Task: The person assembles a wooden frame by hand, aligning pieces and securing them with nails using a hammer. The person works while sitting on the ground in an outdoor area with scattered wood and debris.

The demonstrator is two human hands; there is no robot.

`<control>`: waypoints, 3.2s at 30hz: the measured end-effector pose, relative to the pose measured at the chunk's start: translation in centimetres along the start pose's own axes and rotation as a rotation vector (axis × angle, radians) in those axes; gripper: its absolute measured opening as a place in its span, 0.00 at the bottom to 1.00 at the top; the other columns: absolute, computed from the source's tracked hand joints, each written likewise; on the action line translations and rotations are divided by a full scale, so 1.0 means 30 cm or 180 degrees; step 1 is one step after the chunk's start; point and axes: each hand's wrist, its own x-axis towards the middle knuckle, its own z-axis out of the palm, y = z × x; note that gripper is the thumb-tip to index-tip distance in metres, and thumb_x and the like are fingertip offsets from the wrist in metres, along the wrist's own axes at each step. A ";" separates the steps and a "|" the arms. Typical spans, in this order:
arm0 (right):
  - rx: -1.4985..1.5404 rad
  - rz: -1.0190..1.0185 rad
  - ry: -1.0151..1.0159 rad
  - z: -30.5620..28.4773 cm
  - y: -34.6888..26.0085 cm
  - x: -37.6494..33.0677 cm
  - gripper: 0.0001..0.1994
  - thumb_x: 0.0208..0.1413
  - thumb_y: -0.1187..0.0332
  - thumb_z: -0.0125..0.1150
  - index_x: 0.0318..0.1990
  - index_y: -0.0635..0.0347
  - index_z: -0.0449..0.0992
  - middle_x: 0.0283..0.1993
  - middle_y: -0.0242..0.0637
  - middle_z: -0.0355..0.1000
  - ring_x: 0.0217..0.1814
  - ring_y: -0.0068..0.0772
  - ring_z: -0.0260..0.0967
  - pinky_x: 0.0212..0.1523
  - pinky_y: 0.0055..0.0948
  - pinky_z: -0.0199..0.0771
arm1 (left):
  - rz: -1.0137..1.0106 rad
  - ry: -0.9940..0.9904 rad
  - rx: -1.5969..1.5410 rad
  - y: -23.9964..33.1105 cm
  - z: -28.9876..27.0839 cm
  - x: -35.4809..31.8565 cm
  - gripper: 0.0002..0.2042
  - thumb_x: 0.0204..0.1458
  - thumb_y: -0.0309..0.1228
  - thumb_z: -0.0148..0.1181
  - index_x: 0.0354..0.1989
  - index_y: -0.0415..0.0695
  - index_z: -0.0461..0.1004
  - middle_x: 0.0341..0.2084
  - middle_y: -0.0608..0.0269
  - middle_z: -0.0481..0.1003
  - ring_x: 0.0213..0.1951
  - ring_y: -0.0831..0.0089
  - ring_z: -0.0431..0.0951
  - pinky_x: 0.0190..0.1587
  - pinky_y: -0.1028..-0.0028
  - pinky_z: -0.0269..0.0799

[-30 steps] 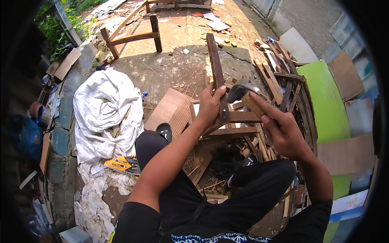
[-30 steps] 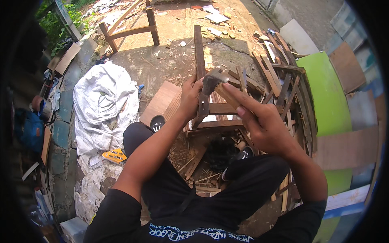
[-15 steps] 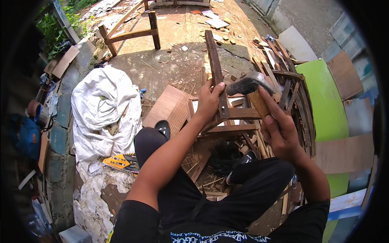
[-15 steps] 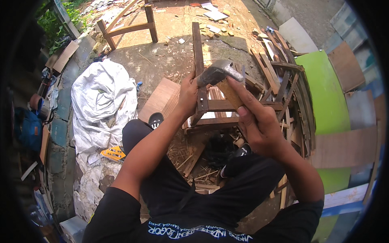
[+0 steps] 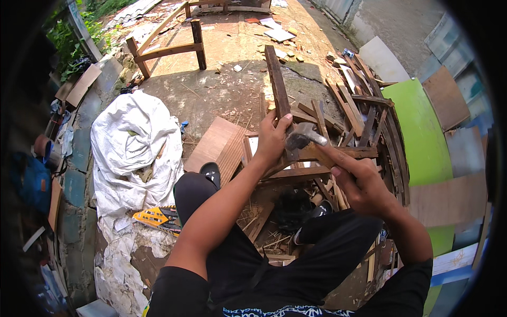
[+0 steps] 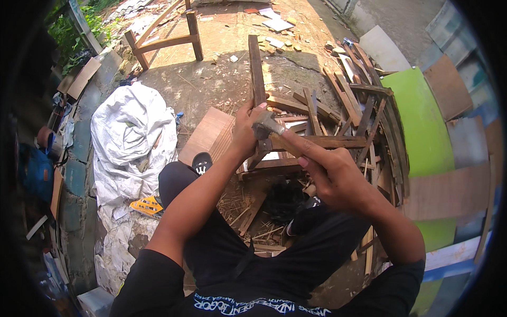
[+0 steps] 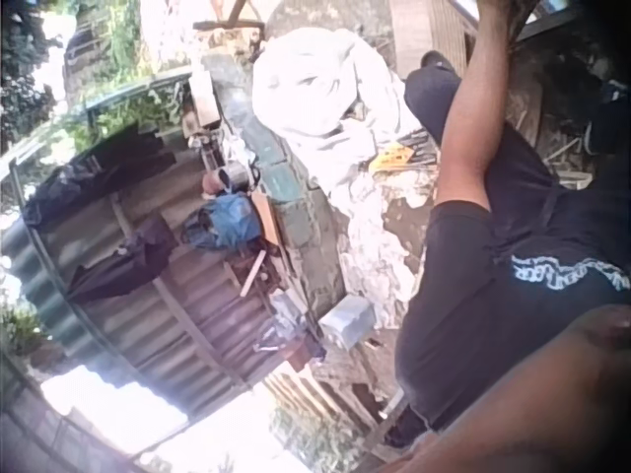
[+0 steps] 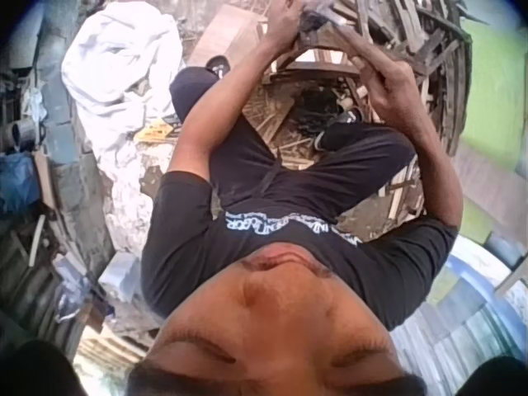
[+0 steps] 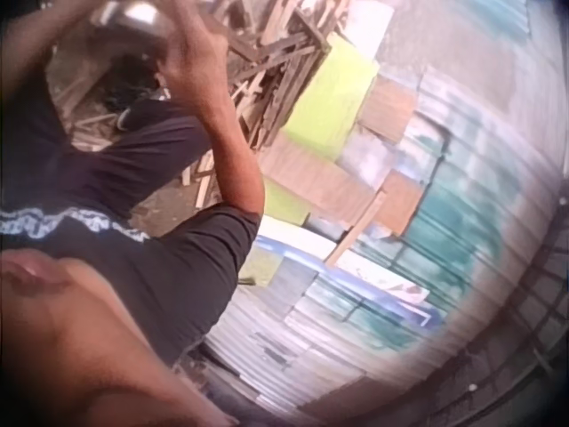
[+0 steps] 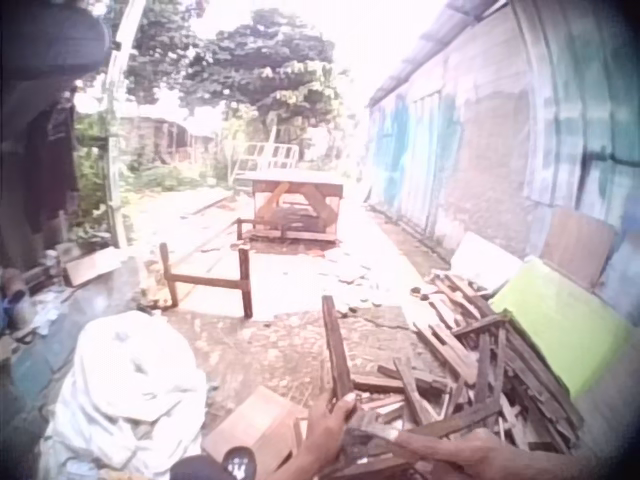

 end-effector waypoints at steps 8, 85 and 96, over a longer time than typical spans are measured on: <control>0.0039 0.0636 -0.0230 -0.025 -0.014 -0.015 0.25 0.66 0.78 0.48 0.71 0.56 0.64 0.28 0.41 0.77 0.22 0.27 0.68 0.30 0.27 0.69 | 0.0002 0.0000 -0.0122 -0.020 0.001 0.010 0.13 0.64 0.34 0.56 0.44 0.34 0.74 0.31 0.64 0.77 0.30 0.81 0.74 0.34 0.77 0.72; 0.1323 0.0762 0.1330 0.039 -0.071 -0.081 0.21 0.74 0.60 0.45 0.64 0.67 0.68 0.22 0.24 0.61 0.20 0.12 0.53 0.21 0.17 0.54 | 0.0192 0.0007 -0.0081 -0.055 -0.024 0.008 0.12 0.64 0.33 0.56 0.44 0.35 0.72 0.29 0.67 0.74 0.30 0.82 0.72 0.33 0.77 0.70; -0.0444 0.1031 0.0247 0.055 -0.018 -0.115 0.15 0.74 0.59 0.44 0.44 0.65 0.67 0.22 0.51 0.66 0.22 0.54 0.65 0.27 0.42 0.63 | 0.0082 -0.0078 0.0100 -0.033 0.003 -0.001 0.13 0.64 0.35 0.56 0.43 0.36 0.72 0.29 0.64 0.75 0.31 0.80 0.74 0.34 0.77 0.71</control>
